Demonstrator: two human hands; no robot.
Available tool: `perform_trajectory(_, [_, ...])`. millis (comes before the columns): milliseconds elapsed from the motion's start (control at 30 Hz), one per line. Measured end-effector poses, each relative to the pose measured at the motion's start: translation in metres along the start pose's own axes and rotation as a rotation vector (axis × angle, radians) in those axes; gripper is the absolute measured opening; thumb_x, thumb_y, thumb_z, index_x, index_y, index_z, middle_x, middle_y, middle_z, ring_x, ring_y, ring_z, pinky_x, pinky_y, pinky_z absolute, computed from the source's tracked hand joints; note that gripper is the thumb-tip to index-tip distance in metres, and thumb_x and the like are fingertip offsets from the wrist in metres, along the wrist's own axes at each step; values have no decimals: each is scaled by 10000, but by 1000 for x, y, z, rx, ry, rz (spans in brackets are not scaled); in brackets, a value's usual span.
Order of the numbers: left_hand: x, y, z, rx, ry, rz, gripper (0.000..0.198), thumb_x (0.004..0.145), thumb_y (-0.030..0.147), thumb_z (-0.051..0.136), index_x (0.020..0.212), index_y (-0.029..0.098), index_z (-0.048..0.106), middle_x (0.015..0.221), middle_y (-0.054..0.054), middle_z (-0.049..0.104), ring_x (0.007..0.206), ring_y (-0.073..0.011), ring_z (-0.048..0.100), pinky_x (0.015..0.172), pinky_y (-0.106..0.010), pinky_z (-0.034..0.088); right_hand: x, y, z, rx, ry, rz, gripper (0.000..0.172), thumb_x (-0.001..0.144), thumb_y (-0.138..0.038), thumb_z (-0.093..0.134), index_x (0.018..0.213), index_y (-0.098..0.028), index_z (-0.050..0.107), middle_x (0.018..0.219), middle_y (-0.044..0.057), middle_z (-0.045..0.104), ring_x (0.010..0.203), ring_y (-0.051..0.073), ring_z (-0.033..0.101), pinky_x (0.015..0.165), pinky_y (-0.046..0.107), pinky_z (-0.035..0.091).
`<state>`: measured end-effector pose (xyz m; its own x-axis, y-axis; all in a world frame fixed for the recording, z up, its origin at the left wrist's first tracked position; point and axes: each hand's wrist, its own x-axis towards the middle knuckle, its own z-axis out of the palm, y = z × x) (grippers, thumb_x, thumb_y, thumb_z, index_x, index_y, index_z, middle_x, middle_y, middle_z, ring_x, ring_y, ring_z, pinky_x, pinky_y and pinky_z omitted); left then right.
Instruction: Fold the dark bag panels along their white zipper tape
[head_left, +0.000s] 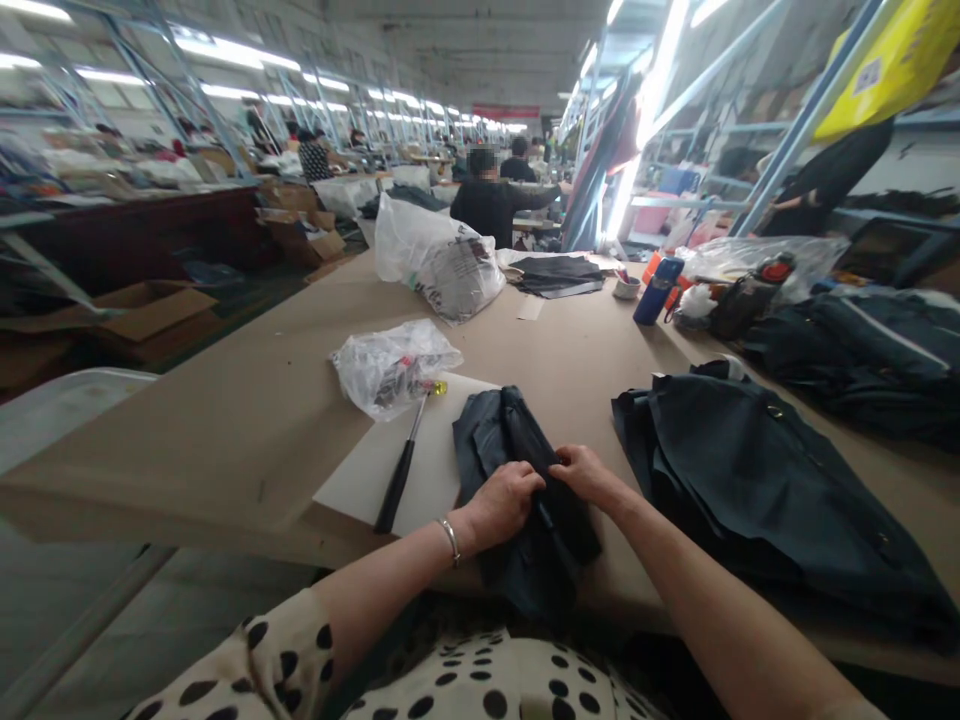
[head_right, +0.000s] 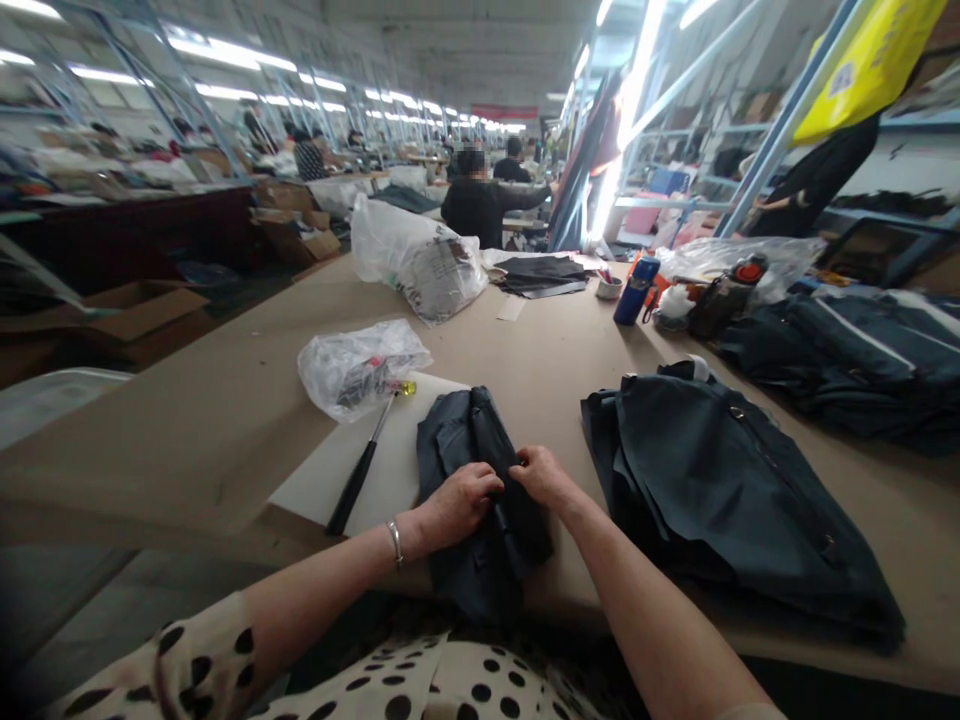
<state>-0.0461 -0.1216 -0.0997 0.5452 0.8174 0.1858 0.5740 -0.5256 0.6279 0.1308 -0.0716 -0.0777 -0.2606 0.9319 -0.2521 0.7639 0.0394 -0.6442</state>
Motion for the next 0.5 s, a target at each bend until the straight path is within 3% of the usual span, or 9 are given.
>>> perform_trajectory(100, [3, 5, -24, -231, 324, -37, 337, 713, -4, 459, 983, 153, 587, 1027, -76, 591, 1007, -169, 546, 940, -318, 459, -7, -12, -17, -76, 93, -105, 83, 747, -96, 569, 795, -164, 567, 720, -9, 580, 677, 134, 537, 621, 254, 418])
perform_trajectory(167, [7, 11, -52, -229, 581, -56, 270, 763, 39, 473, 974, 166, 585, 1048, -76, 587, 1030, -172, 543, 955, -337, 448, -13, -22, -35, -140, 147, -183, 115, 745, -121, 522, 830, -194, 545, 778, 6, 597, 723, 158, 539, 660, 276, 405])
perform_trajectory(233, [10, 19, -83, -159, 750, -31, 196, 815, 108, 499, 976, 174, 589, 1078, -78, 582, 1048, -178, 540, 969, -352, 432, -20, -33, -54, -210, 182, -264, 140, 752, -139, 476, 866, -211, 514, 806, 20, 604, 730, 183, 537, 674, 304, 394])
perform_trajectory(367, [11, 35, -133, -78, 829, 24, 102, 846, 166, 529, 908, 166, 610, 1011, -64, 612, 992, -162, 568, 932, -316, 442, -36, -57, -87, -350, 240, -467, 136, 736, -118, 447, 829, -215, 468, 921, 67, 608, 914, 251, 522, 879, 407, 359])
perform_trajectory(433, [9, 42, -146, -17, 837, 18, 87, 845, 169, 536, 868, 165, 619, 980, -58, 626, 962, -163, 578, 920, -318, 442, -43, -63, -96, -410, 239, -598, 105, 763, -111, 445, 785, -213, 462, 1029, 69, 610, 1022, 256, 502, 1005, 444, 274])
perform_trajectory(500, [6, 46, -151, 82, 852, 26, 100, 846, 168, 533, 869, 168, 631, 1008, -60, 632, 983, -176, 571, 948, -345, 422, -45, -61, -98, -426, 220, -648, 103, 826, -128, 426, 793, -213, 473, 1036, 63, 620, 990, 230, 535, 975, 407, 332])
